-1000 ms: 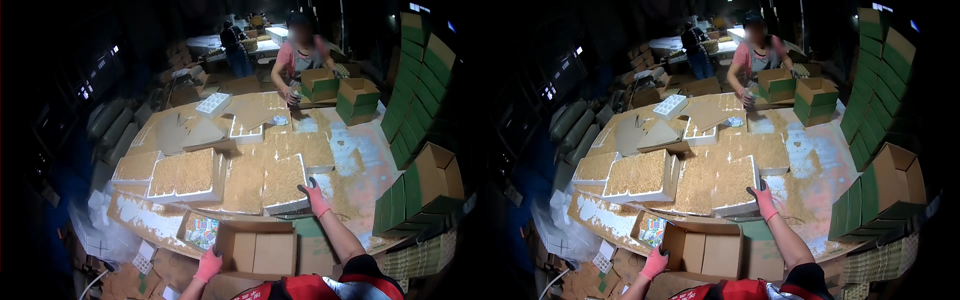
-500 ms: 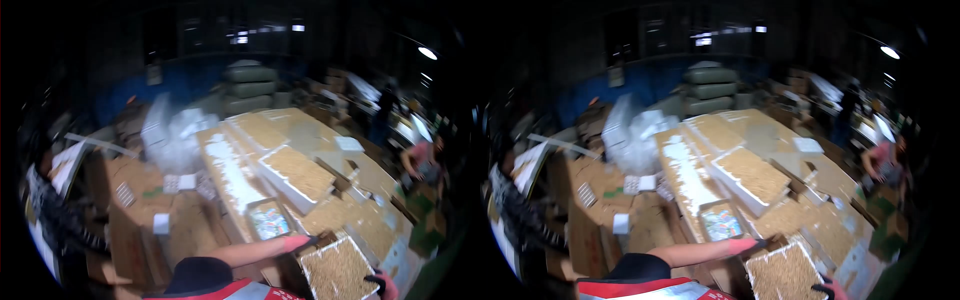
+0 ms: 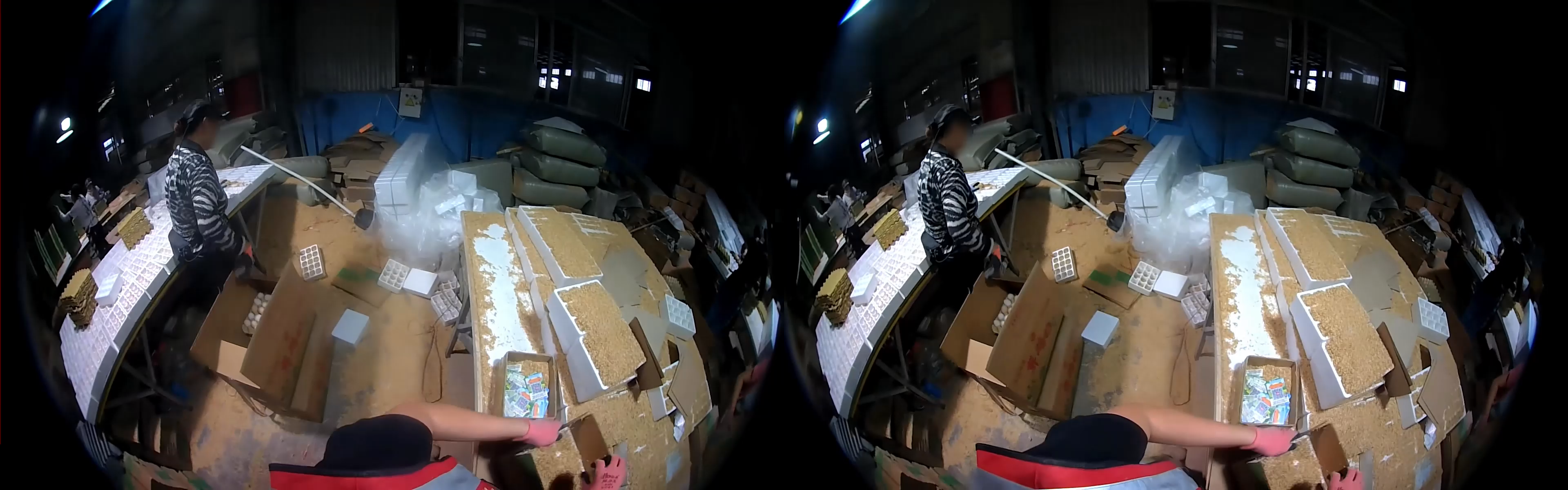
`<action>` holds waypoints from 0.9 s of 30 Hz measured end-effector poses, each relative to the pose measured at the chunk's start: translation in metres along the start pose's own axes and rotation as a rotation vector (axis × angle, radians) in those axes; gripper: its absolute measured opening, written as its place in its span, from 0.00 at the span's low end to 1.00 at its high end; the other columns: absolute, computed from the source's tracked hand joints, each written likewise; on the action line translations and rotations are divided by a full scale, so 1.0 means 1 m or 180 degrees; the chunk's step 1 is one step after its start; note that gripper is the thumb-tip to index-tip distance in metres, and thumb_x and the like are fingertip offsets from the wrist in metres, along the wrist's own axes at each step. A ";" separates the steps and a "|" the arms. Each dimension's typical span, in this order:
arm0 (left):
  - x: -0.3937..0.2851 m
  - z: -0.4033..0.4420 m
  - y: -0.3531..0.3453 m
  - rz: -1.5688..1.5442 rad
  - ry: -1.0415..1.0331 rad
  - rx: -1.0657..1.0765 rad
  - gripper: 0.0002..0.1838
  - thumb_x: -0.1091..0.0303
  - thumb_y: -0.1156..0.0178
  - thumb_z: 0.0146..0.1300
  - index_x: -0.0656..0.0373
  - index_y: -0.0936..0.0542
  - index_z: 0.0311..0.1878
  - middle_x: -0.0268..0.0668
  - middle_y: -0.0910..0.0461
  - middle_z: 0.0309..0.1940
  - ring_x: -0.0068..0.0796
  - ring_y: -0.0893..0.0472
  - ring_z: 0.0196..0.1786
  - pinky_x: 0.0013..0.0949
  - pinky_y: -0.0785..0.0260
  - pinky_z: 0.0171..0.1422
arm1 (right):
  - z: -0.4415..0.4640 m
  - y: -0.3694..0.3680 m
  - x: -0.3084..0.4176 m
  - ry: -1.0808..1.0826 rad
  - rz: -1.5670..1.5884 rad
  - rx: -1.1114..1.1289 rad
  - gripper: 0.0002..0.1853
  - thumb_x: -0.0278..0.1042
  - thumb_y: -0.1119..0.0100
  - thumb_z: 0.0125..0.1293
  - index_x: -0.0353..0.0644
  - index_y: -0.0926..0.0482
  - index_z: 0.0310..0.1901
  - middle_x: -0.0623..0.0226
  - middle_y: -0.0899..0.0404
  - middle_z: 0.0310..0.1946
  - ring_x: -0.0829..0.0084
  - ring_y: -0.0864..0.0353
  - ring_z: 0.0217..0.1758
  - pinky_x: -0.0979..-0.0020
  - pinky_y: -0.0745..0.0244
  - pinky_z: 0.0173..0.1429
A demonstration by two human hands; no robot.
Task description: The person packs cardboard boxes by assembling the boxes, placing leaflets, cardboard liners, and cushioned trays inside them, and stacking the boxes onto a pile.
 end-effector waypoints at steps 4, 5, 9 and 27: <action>-0.028 -0.005 0.031 -0.0647 0.0233 0.0438 0.17 0.64 0.50 0.67 0.71 0.25 0.47 0.55 0.21 0.42 0.53 0.19 0.45 0.50 0.28 0.47 | 0.025 -0.128 -0.014 -0.0659 0.1626 0.2152 0.24 0.44 0.37 0.60 0.45 0.24 0.57 0.51 0.24 0.55 0.54 0.25 0.58 0.56 0.30 0.61; -0.013 0.012 0.033 0.0584 -0.1113 0.1130 0.17 0.62 0.53 0.69 0.67 0.25 0.49 0.56 0.23 0.42 0.55 0.20 0.46 0.51 0.28 0.49 | 0.020 -0.159 -0.021 -0.0475 0.1514 0.1687 0.25 0.47 0.34 0.59 0.47 0.24 0.57 0.50 0.20 0.51 0.52 0.21 0.56 0.58 0.27 0.59; -0.034 0.088 0.174 -0.0471 0.0166 0.0213 0.27 0.53 0.45 0.66 0.61 0.29 0.62 0.54 0.26 0.56 0.52 0.25 0.58 0.50 0.33 0.63 | 0.023 -0.144 -0.018 -0.0345 0.1327 0.1450 0.24 0.55 0.38 0.60 0.45 0.23 0.49 0.56 0.20 0.48 0.53 0.21 0.53 0.58 0.26 0.57; -0.085 0.401 0.140 0.2314 -0.1971 -0.0658 0.14 0.69 0.51 0.68 0.59 0.26 0.55 0.42 0.16 0.42 0.40 0.17 0.48 0.39 0.25 0.51 | -0.044 -0.004 0.031 -0.2264 0.1608 -0.0372 0.17 0.40 0.35 0.59 0.47 0.22 0.49 0.63 0.21 0.45 0.58 0.22 0.51 0.62 0.26 0.54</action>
Point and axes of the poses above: each hand's wrist, its own z-axis towards the middle knuckle, its own y-axis out of the back of the hand, x = y × z, the point moved 2 cm from there along z, towards the middle knuckle
